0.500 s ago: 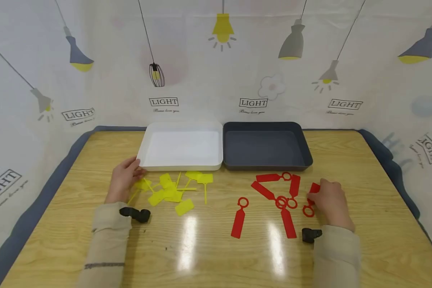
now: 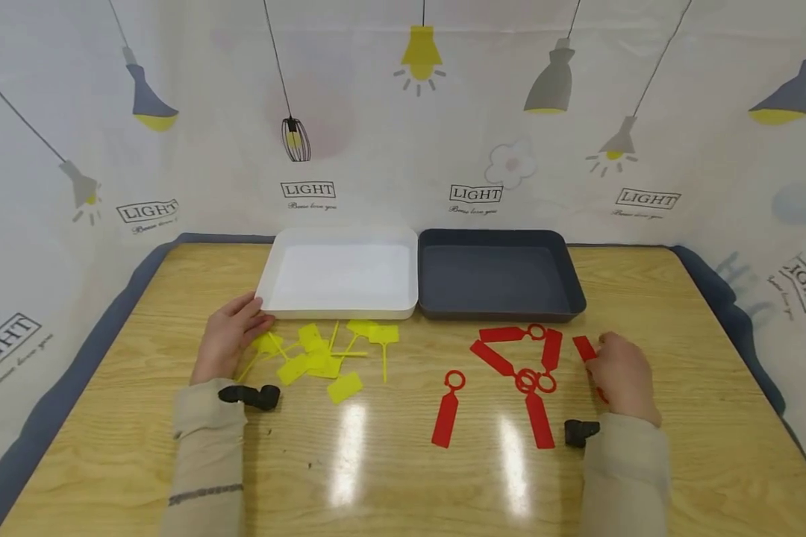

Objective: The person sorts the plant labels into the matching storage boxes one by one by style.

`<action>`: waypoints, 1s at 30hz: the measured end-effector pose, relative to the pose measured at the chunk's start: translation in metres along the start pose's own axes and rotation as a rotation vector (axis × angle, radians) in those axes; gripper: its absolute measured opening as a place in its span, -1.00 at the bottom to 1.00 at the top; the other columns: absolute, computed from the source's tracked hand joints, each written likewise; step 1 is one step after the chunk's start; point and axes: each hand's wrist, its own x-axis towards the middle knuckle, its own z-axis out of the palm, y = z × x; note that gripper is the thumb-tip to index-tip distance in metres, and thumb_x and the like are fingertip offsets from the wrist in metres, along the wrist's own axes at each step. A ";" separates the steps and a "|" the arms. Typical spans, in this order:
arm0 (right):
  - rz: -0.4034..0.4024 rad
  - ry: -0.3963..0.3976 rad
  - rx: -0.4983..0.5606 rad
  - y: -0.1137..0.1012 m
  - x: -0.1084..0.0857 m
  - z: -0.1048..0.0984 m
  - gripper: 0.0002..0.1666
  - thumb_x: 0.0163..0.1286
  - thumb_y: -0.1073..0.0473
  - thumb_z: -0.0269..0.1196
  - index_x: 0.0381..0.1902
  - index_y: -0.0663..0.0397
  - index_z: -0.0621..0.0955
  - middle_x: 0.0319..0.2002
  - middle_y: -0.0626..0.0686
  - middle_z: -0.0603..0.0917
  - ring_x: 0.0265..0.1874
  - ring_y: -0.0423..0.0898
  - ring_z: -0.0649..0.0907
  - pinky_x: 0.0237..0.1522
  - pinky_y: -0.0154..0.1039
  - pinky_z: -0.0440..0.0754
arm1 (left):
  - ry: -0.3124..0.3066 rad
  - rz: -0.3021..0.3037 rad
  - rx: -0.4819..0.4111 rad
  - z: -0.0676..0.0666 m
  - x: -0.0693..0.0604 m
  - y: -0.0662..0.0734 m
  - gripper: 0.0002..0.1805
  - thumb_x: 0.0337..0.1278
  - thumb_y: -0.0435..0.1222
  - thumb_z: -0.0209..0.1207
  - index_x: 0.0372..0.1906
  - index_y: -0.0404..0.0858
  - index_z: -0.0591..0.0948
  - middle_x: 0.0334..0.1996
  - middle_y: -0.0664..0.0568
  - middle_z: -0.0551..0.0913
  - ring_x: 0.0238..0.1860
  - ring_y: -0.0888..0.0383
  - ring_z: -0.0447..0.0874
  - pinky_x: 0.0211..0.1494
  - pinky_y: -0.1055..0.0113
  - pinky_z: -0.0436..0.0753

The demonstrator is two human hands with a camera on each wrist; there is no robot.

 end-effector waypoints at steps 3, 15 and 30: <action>0.012 -0.019 0.023 0.003 0.001 -0.003 -0.53 0.13 0.28 0.17 -0.08 0.57 0.40 -0.24 0.39 0.53 -0.51 0.05 0.53 -0.54 -0.16 0.50 | -0.020 -0.002 0.017 -0.001 0.005 -0.003 -0.40 0.14 -0.13 0.10 0.27 -0.23 0.28 0.03 -0.17 0.43 -0.07 0.03 0.53 -0.01 0.33 0.52; 0.096 -0.169 0.086 0.009 0.000 -0.013 -0.47 0.20 0.10 0.19 -0.05 0.47 0.44 -0.17 0.34 0.49 -0.36 0.07 0.47 -0.43 -0.17 0.47 | -0.033 -0.016 0.021 -0.002 0.002 -0.002 -0.39 0.14 -0.12 0.10 0.27 -0.22 0.27 0.03 -0.18 0.43 -0.07 0.03 0.52 -0.01 0.32 0.52; 0.184 -0.229 0.196 0.017 0.008 -0.009 -0.34 0.13 -0.05 0.26 -0.03 0.35 0.33 -0.46 0.11 0.54 -0.52 -0.02 0.52 -0.48 -0.20 0.46 | -0.019 -0.019 0.040 -0.004 0.007 -0.001 -0.39 0.12 -0.10 0.11 0.27 -0.20 0.28 -0.02 -0.15 0.47 -0.10 0.05 0.54 -0.04 0.34 0.53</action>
